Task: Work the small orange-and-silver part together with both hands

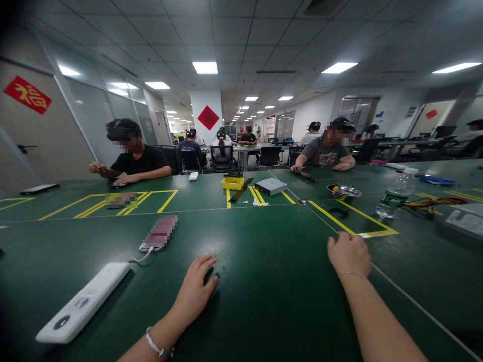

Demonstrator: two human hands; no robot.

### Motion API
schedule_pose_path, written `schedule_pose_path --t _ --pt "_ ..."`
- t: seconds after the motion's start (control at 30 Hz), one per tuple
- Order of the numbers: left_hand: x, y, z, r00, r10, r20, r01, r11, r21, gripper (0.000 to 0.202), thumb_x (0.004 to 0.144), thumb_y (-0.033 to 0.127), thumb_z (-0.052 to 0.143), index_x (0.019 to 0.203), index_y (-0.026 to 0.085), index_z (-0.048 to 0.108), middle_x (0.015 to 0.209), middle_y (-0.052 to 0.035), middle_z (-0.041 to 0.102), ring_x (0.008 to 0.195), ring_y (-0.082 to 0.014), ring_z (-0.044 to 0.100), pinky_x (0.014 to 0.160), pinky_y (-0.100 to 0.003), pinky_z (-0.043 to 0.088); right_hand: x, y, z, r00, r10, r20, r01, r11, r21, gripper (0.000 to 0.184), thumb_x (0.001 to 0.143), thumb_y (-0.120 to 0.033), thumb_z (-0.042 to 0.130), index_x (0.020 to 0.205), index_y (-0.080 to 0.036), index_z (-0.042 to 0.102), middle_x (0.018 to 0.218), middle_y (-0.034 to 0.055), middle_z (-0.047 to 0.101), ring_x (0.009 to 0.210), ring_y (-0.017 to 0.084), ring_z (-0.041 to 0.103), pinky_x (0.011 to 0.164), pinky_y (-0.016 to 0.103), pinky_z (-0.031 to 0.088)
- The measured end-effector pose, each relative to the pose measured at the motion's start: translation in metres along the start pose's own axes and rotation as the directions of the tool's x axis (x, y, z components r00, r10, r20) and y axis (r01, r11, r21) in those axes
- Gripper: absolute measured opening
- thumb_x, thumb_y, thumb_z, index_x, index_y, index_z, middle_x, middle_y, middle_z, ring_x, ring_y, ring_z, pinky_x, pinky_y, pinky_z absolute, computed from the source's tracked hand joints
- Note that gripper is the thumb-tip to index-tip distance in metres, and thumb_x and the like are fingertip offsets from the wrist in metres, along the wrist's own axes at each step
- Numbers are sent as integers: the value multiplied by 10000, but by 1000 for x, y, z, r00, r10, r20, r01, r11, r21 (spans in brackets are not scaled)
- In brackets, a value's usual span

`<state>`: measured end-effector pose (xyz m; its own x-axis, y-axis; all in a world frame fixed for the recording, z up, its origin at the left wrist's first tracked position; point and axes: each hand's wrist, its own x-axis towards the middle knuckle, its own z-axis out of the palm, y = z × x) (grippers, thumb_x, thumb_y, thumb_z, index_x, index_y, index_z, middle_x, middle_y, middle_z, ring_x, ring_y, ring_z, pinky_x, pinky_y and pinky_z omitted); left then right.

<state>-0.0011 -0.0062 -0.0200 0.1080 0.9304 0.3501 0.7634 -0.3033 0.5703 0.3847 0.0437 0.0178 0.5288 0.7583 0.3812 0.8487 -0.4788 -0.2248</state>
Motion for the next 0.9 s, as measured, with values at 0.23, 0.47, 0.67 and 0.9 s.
schedule_pose_path --t 0.23,0.47,0.67,0.9 --pt "1 -3 4 997 -2 82 8 998 -66 422 749 220 444 1171 201 450 1262 -72 446 1173 -204 384 984 -409 292 -112 -138 0 604 -794 65 696 565 443 405 804 -336 379 1145 -150 495 1187 114 446 1103 211 391 932 350 322" --pt "1 2 2 985 6 170 -5 1000 -8 411 759 201 416 1166 192 471 1234 -44 486 1198 -195 344 1017 -375 246 -139 -153 6 251 -937 242 746 346 568 512 805 -427 363 1265 -203 365 1322 50 332 1213 201 267 1011 363 199" --pt "1 8 -5 981 -37 191 46 998 -40 415 755 263 445 1163 196 476 1227 -56 490 1197 -220 343 1007 -404 251 -32 -68 2 903 -385 192 393 920 0 405 769 -293 385 1090 -93 530 1115 199 456 1037 302 411 820 420 349" --pt "0 8 -6 983 -17 182 26 999 -45 384 754 256 452 1129 196 506 1209 -58 507 1185 -221 360 1008 -402 251 22 48 18 909 347 231 -310 933 -182 532 740 -439 372 1135 -101 488 1092 287 375 1004 411 395 590 415 347"
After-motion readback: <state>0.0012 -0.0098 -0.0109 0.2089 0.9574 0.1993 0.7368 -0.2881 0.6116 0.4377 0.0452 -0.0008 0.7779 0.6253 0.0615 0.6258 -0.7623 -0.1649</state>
